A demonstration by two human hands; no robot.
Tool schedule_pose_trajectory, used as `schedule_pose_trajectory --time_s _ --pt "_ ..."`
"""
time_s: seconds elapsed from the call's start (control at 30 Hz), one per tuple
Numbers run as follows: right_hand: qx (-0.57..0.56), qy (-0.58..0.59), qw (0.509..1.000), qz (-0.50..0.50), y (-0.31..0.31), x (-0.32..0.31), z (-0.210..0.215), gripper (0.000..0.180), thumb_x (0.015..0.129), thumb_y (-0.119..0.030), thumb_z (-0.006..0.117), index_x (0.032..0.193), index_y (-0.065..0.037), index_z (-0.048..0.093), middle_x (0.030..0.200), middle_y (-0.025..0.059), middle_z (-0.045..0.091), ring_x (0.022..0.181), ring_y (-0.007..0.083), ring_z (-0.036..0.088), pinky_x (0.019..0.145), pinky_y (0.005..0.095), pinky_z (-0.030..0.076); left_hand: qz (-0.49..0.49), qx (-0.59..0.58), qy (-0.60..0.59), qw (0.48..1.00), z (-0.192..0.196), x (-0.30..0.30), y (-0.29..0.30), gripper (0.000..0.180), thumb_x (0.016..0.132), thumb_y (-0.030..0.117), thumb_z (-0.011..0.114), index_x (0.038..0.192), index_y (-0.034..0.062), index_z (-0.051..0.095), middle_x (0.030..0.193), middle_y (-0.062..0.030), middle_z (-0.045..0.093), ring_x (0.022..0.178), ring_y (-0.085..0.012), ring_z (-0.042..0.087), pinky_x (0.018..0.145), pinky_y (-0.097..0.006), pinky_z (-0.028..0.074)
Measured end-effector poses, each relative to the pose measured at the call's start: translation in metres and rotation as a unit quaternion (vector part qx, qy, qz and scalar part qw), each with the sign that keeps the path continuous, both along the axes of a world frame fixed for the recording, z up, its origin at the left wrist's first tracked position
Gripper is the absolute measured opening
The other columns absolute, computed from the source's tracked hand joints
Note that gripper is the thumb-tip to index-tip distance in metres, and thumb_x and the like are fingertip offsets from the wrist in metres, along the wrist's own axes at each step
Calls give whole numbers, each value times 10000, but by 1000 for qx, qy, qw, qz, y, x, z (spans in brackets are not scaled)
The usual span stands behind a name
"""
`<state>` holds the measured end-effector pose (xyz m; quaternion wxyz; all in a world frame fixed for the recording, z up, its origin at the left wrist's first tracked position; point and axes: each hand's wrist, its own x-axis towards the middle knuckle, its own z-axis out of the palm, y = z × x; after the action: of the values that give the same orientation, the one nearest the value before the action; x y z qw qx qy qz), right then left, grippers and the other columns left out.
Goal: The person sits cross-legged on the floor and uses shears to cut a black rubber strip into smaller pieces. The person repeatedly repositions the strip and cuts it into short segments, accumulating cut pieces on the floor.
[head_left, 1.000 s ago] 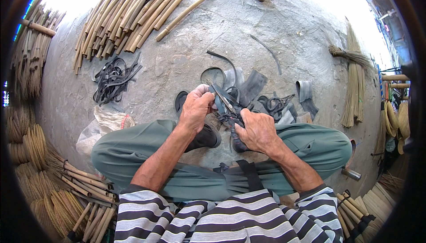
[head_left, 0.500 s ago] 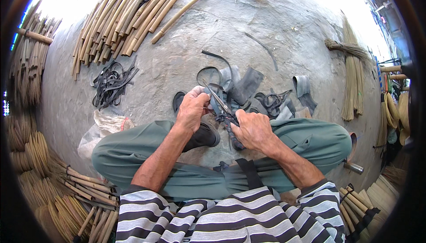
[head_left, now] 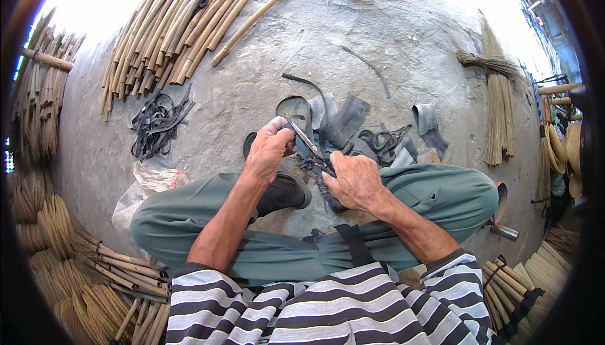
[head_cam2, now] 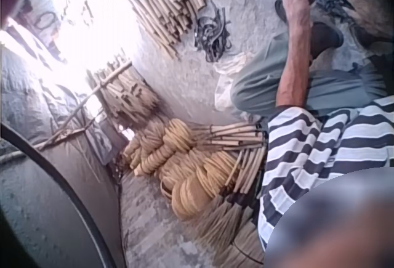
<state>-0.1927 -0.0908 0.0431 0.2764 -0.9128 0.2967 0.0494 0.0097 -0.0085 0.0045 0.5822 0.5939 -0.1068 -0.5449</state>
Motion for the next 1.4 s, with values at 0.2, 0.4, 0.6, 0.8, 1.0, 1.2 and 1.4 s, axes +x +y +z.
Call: schedule_pose_trajectory --time_s 0.2,0.4,0.6,0.8,1.0,1.2,1.4 --pt "3 -8 1000 -4 2 -4 -2 386 937 -378 707 907 -1 630 773 226 712 740 422 721 714 515 551 6 0 6 1000 -5 -1 0 57 946 67 589 916 77 636 785 33 575 684 -70 530 674 -249 494" --pt "-45 -48 996 -55 -14 -3 3 325 940 -325 708 962 -26 584 781 235 700 768 462 694 722 540 525 54 -103 -82 990 13 -6 -7 123 986 82 621 1088 29 663 910 17 639 779 -65 566 724 -243 497" --pt "32 -137 980 -142 -48 -11 26 295 1001 -275 642 1017 9 560 803 256 633 808 458 670 712 542 482 64 -178 -342 921 68 -5 -5 294 1028 30 549 1313 -20 601 1145 -83 687 1054 -146 646 916 -291 522" --pt "345 -252 856 -292 -55 -23 71 456 1077 -513 580 900 -93 566 694 -38 497 561 48 475 511 223 407 148 -373 -381 833 164 -6 17 320 1042 4 457 1342 -44 558 1191 -169 682 1091 -233 671 979 -376 557" --pt "468 -371 722 -349 -63 -27 79 379 1062 -491 618 979 -127 552 796 -49 512 649 40 480 543 228 424 208 -693 -321 611 247 -63 48 402 1029 168 548 1421 91 592 1447 -91 588 1374 -217 485 1123 -457 407" --pt "482 -490 612 -391 -87 -41 76 261 1083 -365 621 993 -128 561 824 -17 587 648 63 556 514 240 469 248 -679 -386 573 260 -116 47 375 1081 179 512 1438 153 621 1582 46 545 1458 -136 472 1112 -408 383" --pt "472 -575 528 -409 -104 -64 87 262 1083 -352 620 1001 -108 573 835 -2 584 688 77 550 536 241 485 -41 -617 -353 702 179 -99 14 448 1004 215 609 1444 136 574 1462 7 567 1346 -193 509 1065 -477 414"
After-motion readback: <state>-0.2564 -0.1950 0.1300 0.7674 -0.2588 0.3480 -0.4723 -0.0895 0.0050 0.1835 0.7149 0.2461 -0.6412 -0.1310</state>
